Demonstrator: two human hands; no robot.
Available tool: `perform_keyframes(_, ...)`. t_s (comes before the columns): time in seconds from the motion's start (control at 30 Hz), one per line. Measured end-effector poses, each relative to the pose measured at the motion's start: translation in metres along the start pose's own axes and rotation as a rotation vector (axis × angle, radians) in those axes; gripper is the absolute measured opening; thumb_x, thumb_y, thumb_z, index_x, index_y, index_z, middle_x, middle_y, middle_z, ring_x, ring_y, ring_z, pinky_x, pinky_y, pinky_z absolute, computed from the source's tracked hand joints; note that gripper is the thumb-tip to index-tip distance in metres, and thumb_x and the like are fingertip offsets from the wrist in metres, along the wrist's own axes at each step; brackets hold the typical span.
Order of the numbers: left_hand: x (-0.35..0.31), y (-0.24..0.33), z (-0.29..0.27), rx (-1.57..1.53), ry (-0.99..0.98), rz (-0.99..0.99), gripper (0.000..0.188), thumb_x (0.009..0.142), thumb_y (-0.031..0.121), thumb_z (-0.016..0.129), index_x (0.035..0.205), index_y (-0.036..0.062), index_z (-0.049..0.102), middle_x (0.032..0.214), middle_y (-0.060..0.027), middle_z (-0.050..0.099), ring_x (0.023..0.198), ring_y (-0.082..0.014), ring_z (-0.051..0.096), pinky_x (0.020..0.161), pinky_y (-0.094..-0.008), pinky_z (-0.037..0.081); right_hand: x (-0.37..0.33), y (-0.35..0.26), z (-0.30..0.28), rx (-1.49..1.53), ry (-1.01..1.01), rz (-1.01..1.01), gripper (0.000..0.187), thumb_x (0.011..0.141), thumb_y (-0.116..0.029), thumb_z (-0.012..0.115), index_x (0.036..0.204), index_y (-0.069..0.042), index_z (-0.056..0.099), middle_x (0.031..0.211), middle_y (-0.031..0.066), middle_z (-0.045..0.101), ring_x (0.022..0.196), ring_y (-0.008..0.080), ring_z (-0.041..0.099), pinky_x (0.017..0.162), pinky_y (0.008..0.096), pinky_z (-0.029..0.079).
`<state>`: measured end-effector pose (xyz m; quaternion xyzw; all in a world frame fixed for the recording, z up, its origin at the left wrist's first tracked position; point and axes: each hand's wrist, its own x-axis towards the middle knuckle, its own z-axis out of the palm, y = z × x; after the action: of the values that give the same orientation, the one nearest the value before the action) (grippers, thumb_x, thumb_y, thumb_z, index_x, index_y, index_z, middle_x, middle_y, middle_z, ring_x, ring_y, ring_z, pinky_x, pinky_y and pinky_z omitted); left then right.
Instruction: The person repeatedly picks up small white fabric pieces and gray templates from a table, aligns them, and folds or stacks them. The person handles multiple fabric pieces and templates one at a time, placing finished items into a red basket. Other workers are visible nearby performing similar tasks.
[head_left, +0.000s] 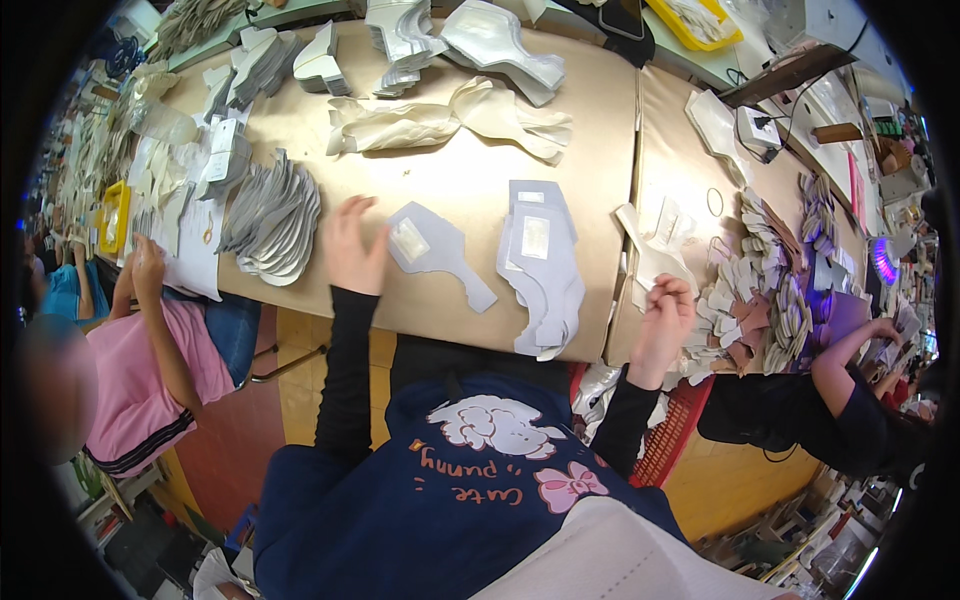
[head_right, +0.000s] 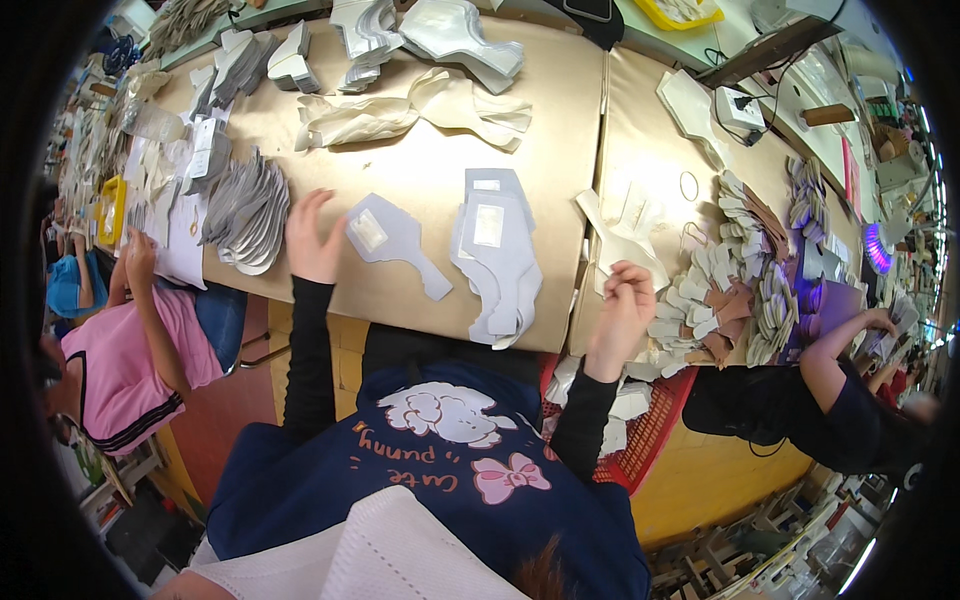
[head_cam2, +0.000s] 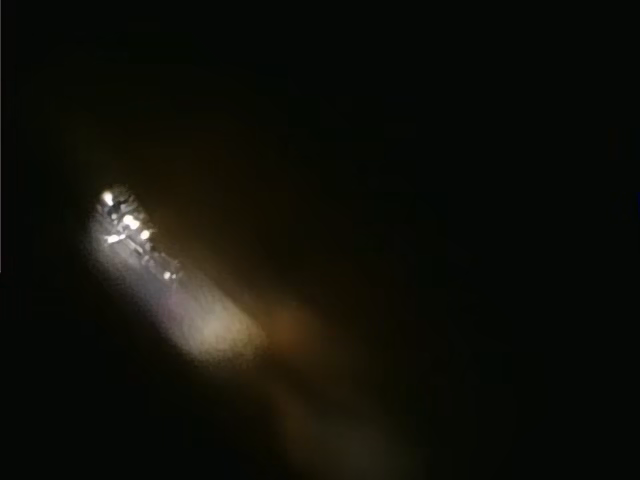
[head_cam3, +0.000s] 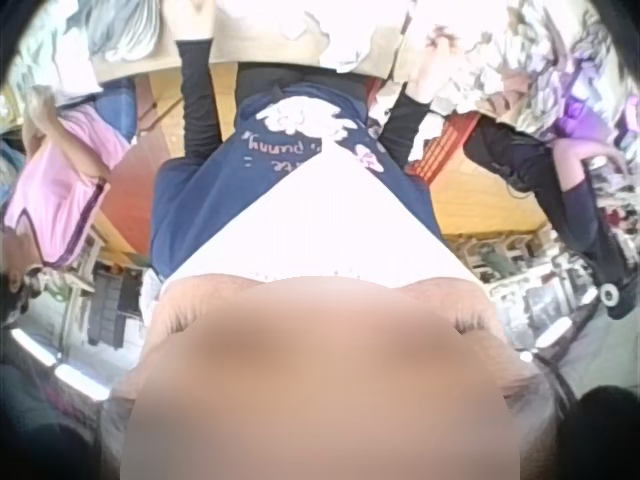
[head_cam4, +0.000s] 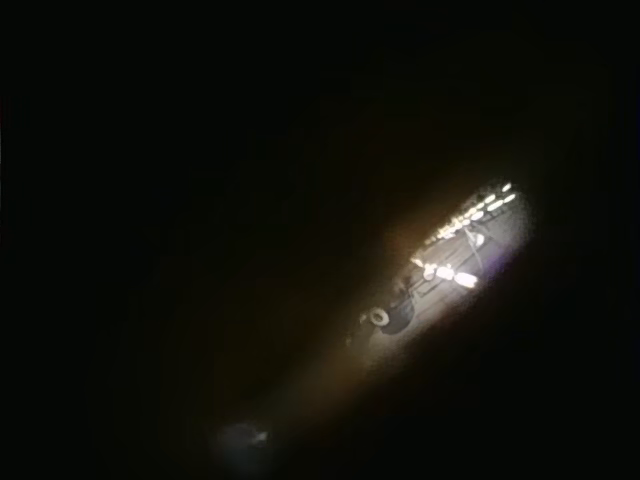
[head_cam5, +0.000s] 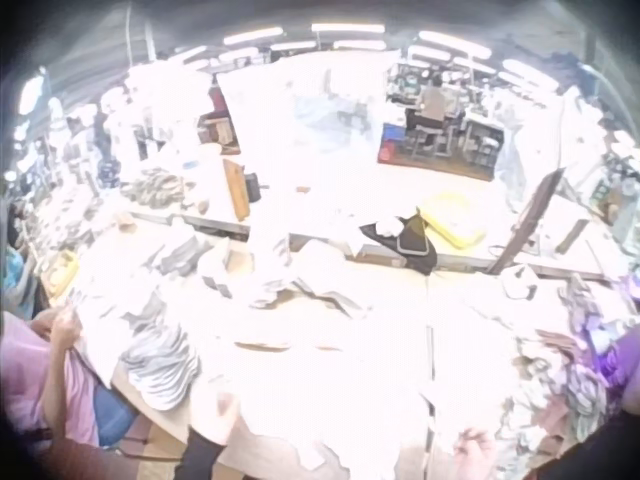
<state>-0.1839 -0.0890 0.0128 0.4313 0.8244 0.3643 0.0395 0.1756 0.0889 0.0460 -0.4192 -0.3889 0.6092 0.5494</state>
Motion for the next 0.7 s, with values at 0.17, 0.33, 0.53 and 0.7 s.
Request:
perform_keyframes(0.17,-0.001,0.076,0.079,-0.128,-0.274,0.141,0.052,0.087,0.025,0.074,0.131,0.001,0.06,0.143,-0.02,0.05,0.137,-0.0407,0.04,0.113,-0.0473,0.034,-0.028,0.019,0.043,-0.319,-0.261,0.149,0.017,0.087,0.006,0.051,0.098,0.0,0.062,0.1,0.0085,0.062,0.079,0.0101,0.05,0.069,0.0237,0.041)
perform_keyframes(0.33,-0.012,0.111,0.113,0.022,-0.255,0.153,0.059,0.089,0.028,0.07,0.138,-0.001,0.055,0.155,-0.0239,0.034,0.147,-0.0476,0.016,0.118,-0.0522,0.024,-0.046,0.029,0.076,-1.081,-0.562,-0.246,0.034,0.092,-0.012,0.064,0.125,-0.005,0.061,0.131,0.0158,0.055,0.107,0.0348,0.059,0.087,0.0387,0.05)
perform_keyframes(0.53,-0.018,0.115,0.076,-0.419,-0.499,0.037,0.06,0.091,0.015,0.069,0.145,0.0003,0.046,0.138,-0.0299,0.049,0.13,-0.0376,0.049,0.104,-0.0442,0.044,-0.045,0.035,0.072,-0.99,-0.552,-0.218,0.043,0.09,-0.008,0.069,0.132,-0.007,0.06,0.135,0.0142,0.054,0.117,0.0342,0.059,0.093,0.0402,0.05)
perform_keyframes(0.7,-0.038,0.136,0.064,-1.173,-0.493,-0.433,0.076,0.091,-0.001,0.068,0.155,0.0044,0.028,0.115,-0.0187,0.065,0.099,-0.0201,0.069,0.086,-0.0298,0.055,-0.049,0.026,0.071,-0.877,-0.493,-0.234,0.032,0.091,-0.005,0.067,0.122,-0.004,0.067,0.122,0.0136,0.063,0.101,0.0289,0.068,0.081,0.0357,0.055)
